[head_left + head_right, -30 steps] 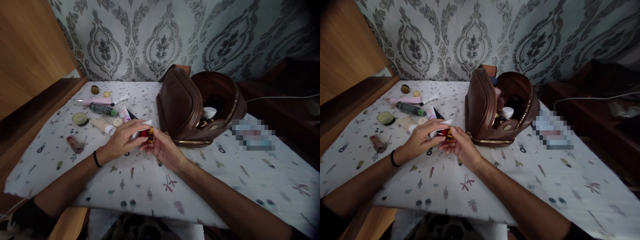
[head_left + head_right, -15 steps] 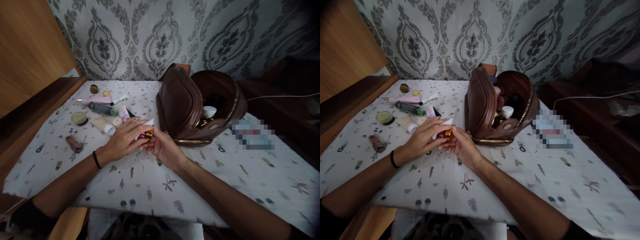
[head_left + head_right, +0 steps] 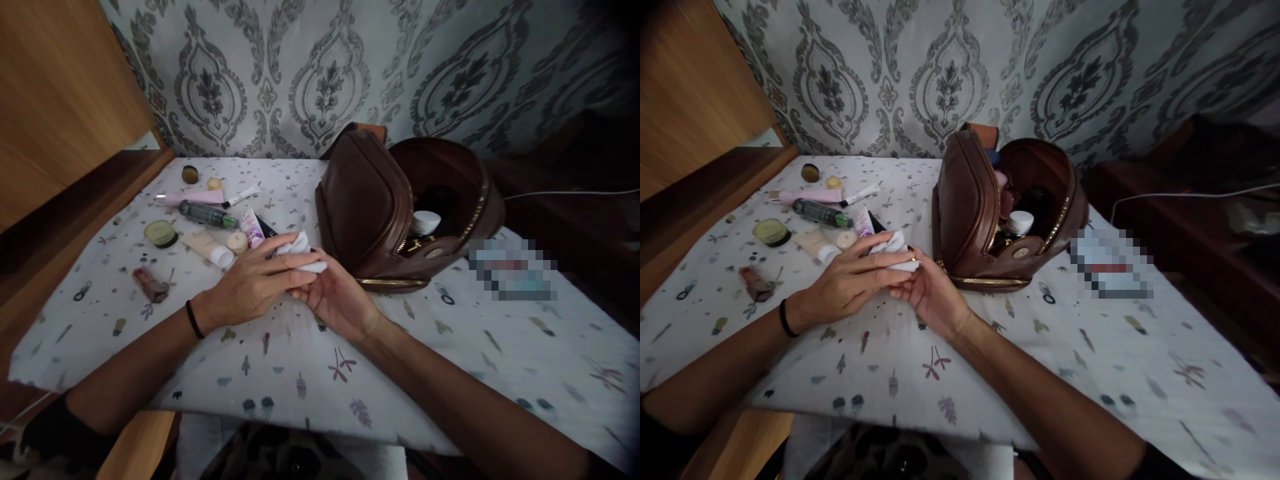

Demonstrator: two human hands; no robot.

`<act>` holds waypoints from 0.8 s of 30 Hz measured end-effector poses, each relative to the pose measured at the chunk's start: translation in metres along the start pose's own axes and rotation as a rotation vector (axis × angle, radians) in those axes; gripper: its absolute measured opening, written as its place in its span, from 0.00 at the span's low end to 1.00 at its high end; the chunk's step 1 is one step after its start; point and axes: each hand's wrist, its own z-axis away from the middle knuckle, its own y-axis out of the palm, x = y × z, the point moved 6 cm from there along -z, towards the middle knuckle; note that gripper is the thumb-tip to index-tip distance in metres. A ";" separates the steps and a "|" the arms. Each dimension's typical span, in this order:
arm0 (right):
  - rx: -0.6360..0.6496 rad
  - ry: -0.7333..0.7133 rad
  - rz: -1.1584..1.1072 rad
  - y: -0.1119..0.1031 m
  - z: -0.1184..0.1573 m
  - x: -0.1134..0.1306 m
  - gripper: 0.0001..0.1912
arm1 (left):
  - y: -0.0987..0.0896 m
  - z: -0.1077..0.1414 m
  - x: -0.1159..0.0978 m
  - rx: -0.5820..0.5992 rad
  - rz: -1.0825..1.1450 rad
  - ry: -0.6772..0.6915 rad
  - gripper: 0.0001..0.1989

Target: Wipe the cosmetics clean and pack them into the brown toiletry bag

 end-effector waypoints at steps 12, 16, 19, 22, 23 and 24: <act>0.013 0.002 -0.064 0.003 0.002 0.004 0.09 | -0.003 0.001 -0.005 -0.009 0.046 0.026 0.15; 0.034 -0.017 -0.057 0.003 0.002 0.004 0.06 | -0.004 -0.002 -0.004 0.006 0.016 -0.006 0.19; 0.040 -0.040 -0.028 0.002 0.002 0.004 0.07 | -0.002 -0.001 0.001 0.035 -0.013 -0.092 0.21; 0.025 -0.054 -0.003 0.001 0.003 0.003 0.09 | -0.001 0.003 0.010 0.038 -0.014 -0.221 0.23; 0.018 -0.066 0.010 0.002 0.003 0.004 0.11 | 0.000 0.005 0.013 0.031 -0.007 -0.261 0.23; 0.014 -0.085 0.029 0.002 0.004 0.005 0.12 | 0.000 0.006 0.015 0.021 0.003 -0.295 0.24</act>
